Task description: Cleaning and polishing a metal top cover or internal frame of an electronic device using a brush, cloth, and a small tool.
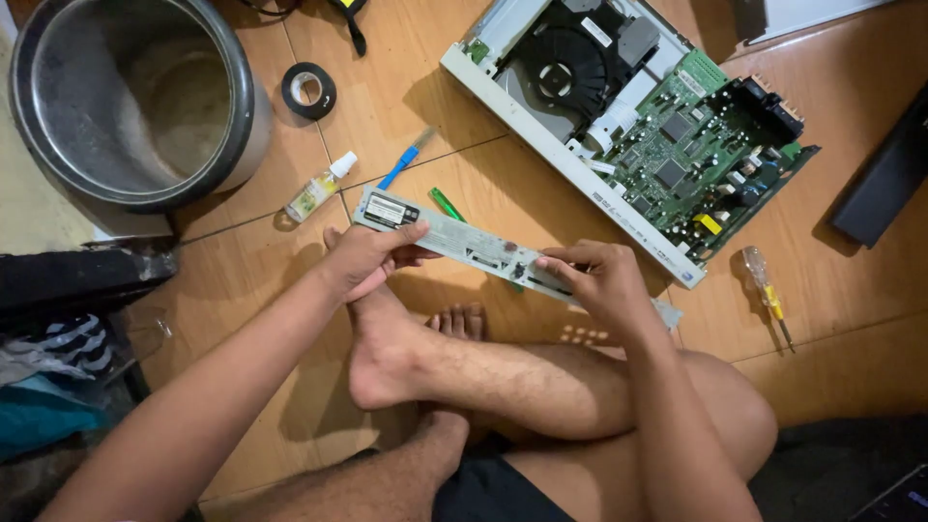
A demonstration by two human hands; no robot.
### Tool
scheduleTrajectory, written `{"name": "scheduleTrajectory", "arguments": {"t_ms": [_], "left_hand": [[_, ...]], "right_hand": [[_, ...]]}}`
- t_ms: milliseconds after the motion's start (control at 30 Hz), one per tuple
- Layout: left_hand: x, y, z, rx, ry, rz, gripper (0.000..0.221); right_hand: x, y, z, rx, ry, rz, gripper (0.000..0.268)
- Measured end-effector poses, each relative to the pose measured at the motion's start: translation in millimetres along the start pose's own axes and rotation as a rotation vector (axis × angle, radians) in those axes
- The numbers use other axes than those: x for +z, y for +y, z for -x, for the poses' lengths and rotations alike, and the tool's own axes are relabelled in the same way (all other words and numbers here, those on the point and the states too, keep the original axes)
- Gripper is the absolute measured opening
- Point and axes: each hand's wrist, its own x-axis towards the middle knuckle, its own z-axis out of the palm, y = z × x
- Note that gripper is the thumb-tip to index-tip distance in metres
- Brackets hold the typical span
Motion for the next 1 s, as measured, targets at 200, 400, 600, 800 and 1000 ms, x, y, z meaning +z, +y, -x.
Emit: {"name": "scheduleTrajectory", "arguments": {"t_ms": [200,400,600,800,1000], "left_hand": [[-1,10,2,-0.101,0.152,0.067,0.05],[-27,40,4,0.022,0.374,-0.191,0.066],[-12,57,-6,0.534,0.312,-1.159,0.03],[23,29,-56,0.671,-0.16,-1.803,0.025],[30,26,-91,0.702,-0.053,-1.837,0.013]], "right_hand": [[-8,0,-9,0.146,-0.084,-0.044,0.013],[-13,8,-13,0.234,-0.094,-0.01,0.017],[-3,14,-12,0.256,-0.238,0.016,0.017],[5,39,-12,0.199,-0.261,0.059,0.019],[9,53,-11,0.24,-0.223,0.033,0.02]]}}
